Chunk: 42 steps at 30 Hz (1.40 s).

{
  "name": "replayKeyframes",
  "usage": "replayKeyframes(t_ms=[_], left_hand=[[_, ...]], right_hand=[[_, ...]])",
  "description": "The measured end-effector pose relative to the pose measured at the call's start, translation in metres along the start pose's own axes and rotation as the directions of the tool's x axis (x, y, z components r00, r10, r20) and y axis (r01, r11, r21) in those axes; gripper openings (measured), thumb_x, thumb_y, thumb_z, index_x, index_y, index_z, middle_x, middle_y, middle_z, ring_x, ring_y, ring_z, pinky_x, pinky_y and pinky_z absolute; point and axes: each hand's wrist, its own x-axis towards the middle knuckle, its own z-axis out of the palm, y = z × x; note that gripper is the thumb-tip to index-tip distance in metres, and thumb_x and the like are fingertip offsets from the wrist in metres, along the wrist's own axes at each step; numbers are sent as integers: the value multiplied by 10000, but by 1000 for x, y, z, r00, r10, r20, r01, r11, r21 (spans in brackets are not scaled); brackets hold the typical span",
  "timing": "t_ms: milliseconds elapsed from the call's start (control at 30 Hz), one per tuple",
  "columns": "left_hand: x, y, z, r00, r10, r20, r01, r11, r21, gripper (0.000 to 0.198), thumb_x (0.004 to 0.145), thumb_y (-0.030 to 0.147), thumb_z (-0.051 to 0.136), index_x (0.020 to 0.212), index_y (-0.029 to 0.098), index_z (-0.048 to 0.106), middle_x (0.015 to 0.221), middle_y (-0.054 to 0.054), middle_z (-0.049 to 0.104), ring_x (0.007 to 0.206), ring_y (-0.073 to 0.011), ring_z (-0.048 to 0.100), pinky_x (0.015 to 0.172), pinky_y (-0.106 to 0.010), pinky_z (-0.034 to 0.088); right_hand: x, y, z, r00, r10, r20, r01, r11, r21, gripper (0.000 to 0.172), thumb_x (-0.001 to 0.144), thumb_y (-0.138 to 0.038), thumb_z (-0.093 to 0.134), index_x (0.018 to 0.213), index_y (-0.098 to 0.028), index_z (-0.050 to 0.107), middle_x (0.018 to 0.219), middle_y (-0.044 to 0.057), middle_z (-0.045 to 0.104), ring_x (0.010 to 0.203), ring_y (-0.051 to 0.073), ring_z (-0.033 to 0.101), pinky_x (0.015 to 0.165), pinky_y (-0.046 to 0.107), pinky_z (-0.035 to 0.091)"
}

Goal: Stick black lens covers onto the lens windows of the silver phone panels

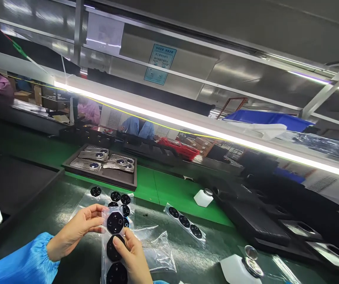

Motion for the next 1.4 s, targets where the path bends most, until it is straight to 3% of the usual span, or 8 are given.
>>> replayKeyframes(t_ms=[200, 367, 467, 600, 767, 967, 1200, 1400], left_hand=[[3, -6, 0, 1000, -9, -2, 9, 1000, 29, 376, 709, 398, 813, 973, 175, 665, 846, -22, 685, 805, -175, 648, 722, -303, 541], [7, -14, 6, 999, -23, -35, 24, 999, 35, 365, 648, 426, 846, 764, 159, 626, 701, -6, 656, 710, -167, 634, 693, -317, 547], [6, -15, 13, 998, -17, -63, 18, 1000, 18, 355, 671, 442, 822, 730, 163, 611, 722, -7, 661, 711, -154, 632, 733, -320, 548], [5, -11, 26, 998, 4, -60, -5, 1000, -12, 341, 678, 439, 810, 715, 171, 602, 713, 13, 642, 704, -140, 615, 780, -326, 544], [2, -8, 42, 999, 27, -25, -26, 1000, 6, 319, 681, 420, 805, 709, 167, 613, 689, 14, 633, 717, -145, 595, 790, -310, 519], [0, 4, 38, 999, 39, 14, -39, 999, 30, 322, 702, 430, 801, 738, 174, 609, 718, 18, 632, 739, -143, 581, 790, -290, 504], [2, 20, 24, 998, 10, 60, -10, 1000, 2, 337, 773, 472, 758, 761, 201, 558, 867, 5, 632, 872, -169, 603, 860, -329, 516], [2, 16, 31, 994, -30, 104, 34, 999, -40, 426, 816, 561, 676, 760, 231, 413, 869, 1, 686, 829, -177, 670, 693, -265, 487]], right_hand=[[3, 4, 1, 1000, 4, 27, -4, 1000, 26, 395, 741, -511, 789, 976, -225, 651, 824, 7, 676, 766, 187, 621, 711, 287, 467], [3, 20, 0, 975, -67, -214, 56, 997, -55, 500, 676, -482, 849, 1043, -274, 582, 997, 7, 648, 755, 167, 631, 593, 245, 459], [2, 21, -3, 968, -91, -234, 60, 989, -136, 581, 728, -558, 785, 1188, -292, 550, 1074, 40, 654, 780, 187, 639, 578, 260, 474], [-2, 8, -7, 982, -57, -182, 15, 974, -224, 609, 764, -689, 675, 1206, -275, 625, 1211, 86, 639, 1058, 282, 615, 758, 367, 544], [-8, -3, -3, 991, -63, -118, 42, 983, -177, 835, 644, -646, 807, 1361, -290, 570, 1412, 86, 558, 1264, 319, 522, 1008, 442, 465], [-11, -17, -5, 973, -75, -217, 51, 992, -116, 472, 803, -609, 689, 1034, -205, 763, 1020, 65, 733, 1008, 264, 631, 896, 369, 487], [-12, -26, -31, 957, 15, -289, -14, 1000, 5, 407, 725, -583, 776, 817, -190, 725, 809, 37, 707, 802, 207, 637, 651, 278, 481], [-9, -24, -34, 949, -17, -315, 27, 999, 28, 416, 677, -564, 821, 726, -181, 666, 693, 1, 641, 691, 147, 561, 636, 250, 447]])
